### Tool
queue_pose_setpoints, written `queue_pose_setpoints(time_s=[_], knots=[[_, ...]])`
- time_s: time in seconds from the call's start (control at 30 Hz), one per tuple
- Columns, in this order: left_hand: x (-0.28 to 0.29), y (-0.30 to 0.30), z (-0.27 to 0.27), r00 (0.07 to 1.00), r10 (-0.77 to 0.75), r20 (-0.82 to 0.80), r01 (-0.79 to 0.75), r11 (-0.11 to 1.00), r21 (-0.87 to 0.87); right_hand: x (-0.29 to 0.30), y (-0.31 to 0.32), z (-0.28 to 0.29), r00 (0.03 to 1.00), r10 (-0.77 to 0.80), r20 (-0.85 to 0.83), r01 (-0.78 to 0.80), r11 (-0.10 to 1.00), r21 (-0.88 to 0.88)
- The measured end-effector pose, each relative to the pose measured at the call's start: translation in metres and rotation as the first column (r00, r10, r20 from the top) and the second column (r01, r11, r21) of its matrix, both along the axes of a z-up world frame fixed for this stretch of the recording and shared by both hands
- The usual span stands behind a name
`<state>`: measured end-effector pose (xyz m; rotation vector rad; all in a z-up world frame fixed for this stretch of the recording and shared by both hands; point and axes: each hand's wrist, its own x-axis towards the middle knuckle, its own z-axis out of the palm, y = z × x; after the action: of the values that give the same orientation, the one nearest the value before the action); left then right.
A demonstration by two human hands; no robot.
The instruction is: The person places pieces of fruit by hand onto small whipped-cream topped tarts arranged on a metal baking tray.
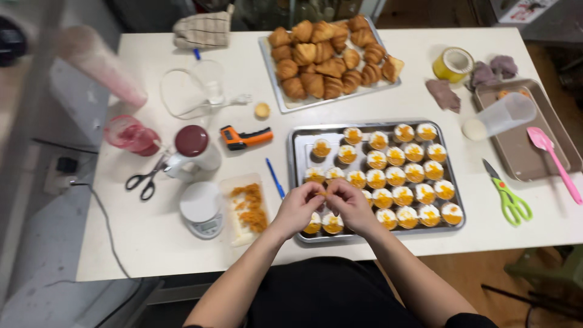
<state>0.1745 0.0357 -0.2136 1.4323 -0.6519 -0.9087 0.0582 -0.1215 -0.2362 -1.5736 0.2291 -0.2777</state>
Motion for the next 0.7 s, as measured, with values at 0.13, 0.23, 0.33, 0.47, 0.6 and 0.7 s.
queue_pose_setpoints(time_s=[0.13,0.23,0.33,0.47,0.6,0.7], knots=[[-0.034,-0.07,-0.01,0.873,-0.208,-0.441,0.151,0.975,-0.162,-0.051,-0.052,-0.001,0.996,-0.062,-0.057,0.081,0.88,0.468],[-0.052,-0.123,-0.021,0.819,-0.225,-0.528,0.166,0.973,-0.157,-0.082,-0.098,0.005,0.991,-0.115,-0.071,0.135,0.851,0.508],[-0.069,-0.173,-0.035,0.885,-0.156,-0.439,0.138,0.988,-0.072,-0.1,-0.148,0.0,0.976,-0.178,-0.123,0.214,0.874,0.437],[-0.069,-0.249,-0.063,0.932,-0.02,-0.363,0.011,1.0,-0.026,-0.114,-0.23,-0.019,0.931,-0.283,-0.229,0.358,0.826,0.435],[-0.061,-0.312,-0.09,0.917,0.129,-0.377,-0.149,0.989,-0.025,-0.111,-0.326,-0.047,0.846,-0.397,-0.356,0.466,0.874,0.134],[-0.058,-0.363,-0.105,0.921,0.159,-0.357,-0.159,0.987,0.03,-0.099,-0.385,-0.067,0.838,-0.429,-0.337,0.401,0.903,-0.152]])
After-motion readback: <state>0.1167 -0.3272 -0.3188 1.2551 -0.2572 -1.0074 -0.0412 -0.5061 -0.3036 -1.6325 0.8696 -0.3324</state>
